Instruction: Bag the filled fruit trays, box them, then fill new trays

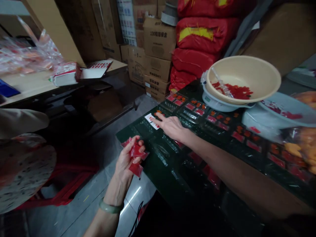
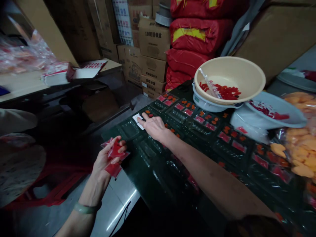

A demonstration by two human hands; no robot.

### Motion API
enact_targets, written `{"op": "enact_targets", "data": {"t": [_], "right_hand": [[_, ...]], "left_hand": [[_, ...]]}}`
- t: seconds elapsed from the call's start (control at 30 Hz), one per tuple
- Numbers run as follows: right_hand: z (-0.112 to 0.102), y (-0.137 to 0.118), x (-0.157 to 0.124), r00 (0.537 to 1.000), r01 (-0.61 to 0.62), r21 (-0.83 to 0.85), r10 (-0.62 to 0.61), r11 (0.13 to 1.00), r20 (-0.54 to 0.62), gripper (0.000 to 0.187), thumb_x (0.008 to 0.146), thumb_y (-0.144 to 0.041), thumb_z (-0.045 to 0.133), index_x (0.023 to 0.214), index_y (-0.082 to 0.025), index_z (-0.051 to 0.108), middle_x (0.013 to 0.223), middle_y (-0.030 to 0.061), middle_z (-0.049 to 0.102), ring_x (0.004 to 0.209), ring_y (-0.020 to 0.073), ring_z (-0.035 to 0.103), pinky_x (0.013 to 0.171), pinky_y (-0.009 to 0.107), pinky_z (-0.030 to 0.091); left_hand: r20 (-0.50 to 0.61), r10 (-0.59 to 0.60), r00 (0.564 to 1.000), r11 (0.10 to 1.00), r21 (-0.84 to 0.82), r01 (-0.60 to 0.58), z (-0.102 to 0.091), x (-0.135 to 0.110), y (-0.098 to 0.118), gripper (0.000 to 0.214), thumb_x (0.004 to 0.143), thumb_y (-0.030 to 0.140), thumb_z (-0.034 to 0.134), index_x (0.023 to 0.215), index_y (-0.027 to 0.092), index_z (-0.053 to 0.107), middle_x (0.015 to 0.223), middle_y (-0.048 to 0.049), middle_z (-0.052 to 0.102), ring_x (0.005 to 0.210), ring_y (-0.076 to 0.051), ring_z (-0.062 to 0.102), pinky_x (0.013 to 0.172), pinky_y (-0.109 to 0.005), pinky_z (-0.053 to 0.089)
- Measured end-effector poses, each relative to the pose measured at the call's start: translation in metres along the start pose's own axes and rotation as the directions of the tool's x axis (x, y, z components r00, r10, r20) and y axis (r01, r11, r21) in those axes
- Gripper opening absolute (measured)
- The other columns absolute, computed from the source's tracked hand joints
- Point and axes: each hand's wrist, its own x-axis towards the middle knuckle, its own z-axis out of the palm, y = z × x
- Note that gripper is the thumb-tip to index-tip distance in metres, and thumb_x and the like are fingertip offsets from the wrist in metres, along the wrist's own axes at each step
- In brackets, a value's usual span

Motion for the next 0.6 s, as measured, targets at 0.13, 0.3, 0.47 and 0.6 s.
{"op": "enact_targets", "data": {"t": [0.13,0.3,0.47,0.6], "right_hand": [[0.01,-0.011,0.005,0.999,0.014,0.046,-0.016,0.999,0.049,0.043,0.083,-0.013,0.037,0.124,-0.025,0.046,0.136,0.0155,0.038,0.083,0.0211,0.063,0.067,0.032,0.045],[-0.015,0.01,-0.023,0.983,-0.142,0.163,0.158,0.976,-0.089,0.046,0.083,-0.015,0.039,0.127,-0.028,0.044,0.128,0.0107,0.047,0.087,0.0234,0.062,0.068,0.034,0.045],[-0.038,0.04,-0.134,0.885,-0.396,0.351,0.455,0.848,-0.099,0.023,0.084,-0.027,0.045,0.098,-0.023,0.063,0.09,0.0015,0.066,0.084,0.0183,0.06,0.069,0.03,0.043],[-0.012,0.022,-0.214,0.803,-0.595,0.31,0.566,0.742,0.186,0.026,0.077,-0.041,0.058,0.095,-0.023,0.062,0.074,0.0002,0.065,0.071,0.018,0.061,0.058,0.027,0.04]], "left_hand": [[0.047,0.002,0.999,1.0,0.009,-0.003,0.009,-0.005,-0.007,0.017,0.087,0.019,0.04,0.088,0.015,0.056,0.072,-0.0025,0.047,0.049,-0.006,0.045,0.025,-0.007,0.028],[0.049,0.041,0.998,0.997,0.057,-0.044,0.01,-0.016,-0.003,0.018,0.087,0.017,0.04,0.086,0.012,0.057,0.072,-0.0032,0.047,0.051,-0.007,0.048,0.025,-0.007,0.03],[0.132,-0.013,0.991,0.996,0.087,0.002,0.014,-0.018,-0.009,0.017,0.085,0.016,0.041,0.088,0.012,0.057,0.073,-0.0031,0.047,0.053,-0.008,0.049,0.026,-0.008,0.032],[0.174,-0.183,0.968,0.976,0.149,0.158,0.031,-0.022,-0.04,0.014,0.084,0.017,0.045,0.088,0.012,0.057,0.073,-0.0028,0.047,0.052,-0.007,0.047,0.025,-0.007,0.03]]}}
